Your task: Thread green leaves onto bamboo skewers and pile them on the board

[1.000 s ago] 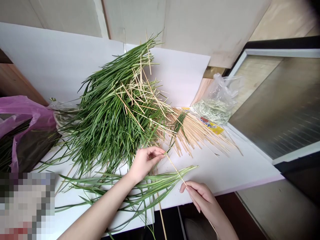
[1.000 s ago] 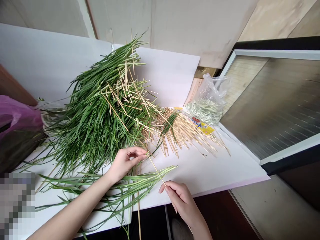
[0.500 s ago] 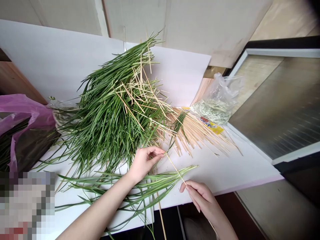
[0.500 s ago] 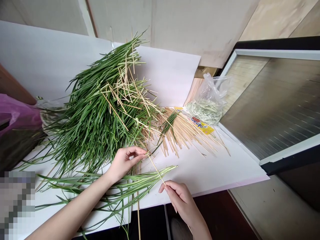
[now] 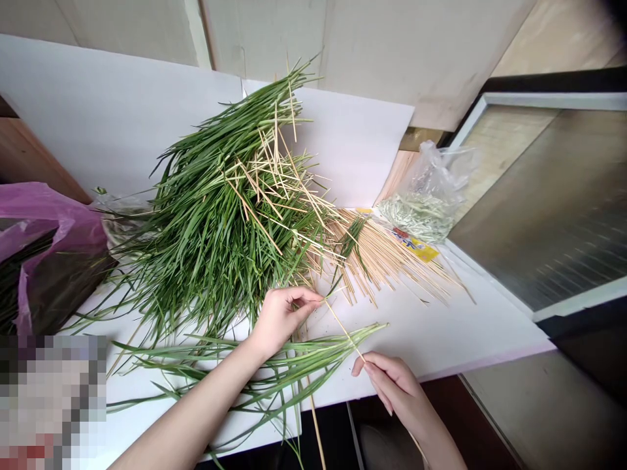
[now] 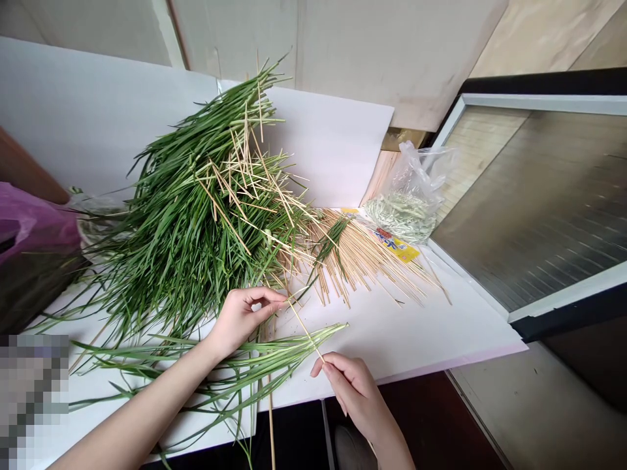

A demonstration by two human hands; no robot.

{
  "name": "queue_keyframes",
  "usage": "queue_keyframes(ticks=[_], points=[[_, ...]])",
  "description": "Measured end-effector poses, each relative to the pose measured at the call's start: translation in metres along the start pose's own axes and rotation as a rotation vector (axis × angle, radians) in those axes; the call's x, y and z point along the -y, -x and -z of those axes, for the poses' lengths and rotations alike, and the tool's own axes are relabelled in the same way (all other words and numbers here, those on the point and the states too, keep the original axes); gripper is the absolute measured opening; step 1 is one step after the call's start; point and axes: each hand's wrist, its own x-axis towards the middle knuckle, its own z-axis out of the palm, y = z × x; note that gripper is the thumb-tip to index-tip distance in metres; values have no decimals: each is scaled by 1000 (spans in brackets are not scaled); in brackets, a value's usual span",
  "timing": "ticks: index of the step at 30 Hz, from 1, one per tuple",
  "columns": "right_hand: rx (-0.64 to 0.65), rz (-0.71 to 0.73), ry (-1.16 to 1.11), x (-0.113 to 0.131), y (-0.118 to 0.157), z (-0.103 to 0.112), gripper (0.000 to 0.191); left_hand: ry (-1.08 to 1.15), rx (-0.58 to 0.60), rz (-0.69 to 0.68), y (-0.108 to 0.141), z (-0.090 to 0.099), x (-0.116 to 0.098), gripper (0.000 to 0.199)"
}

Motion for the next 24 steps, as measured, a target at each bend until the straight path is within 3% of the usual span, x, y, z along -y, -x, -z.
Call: queue_keyframes(ticks=[24], points=[[1,-1,-3,-1,0,1,50,8,-11,-3,0,-1,1,10]])
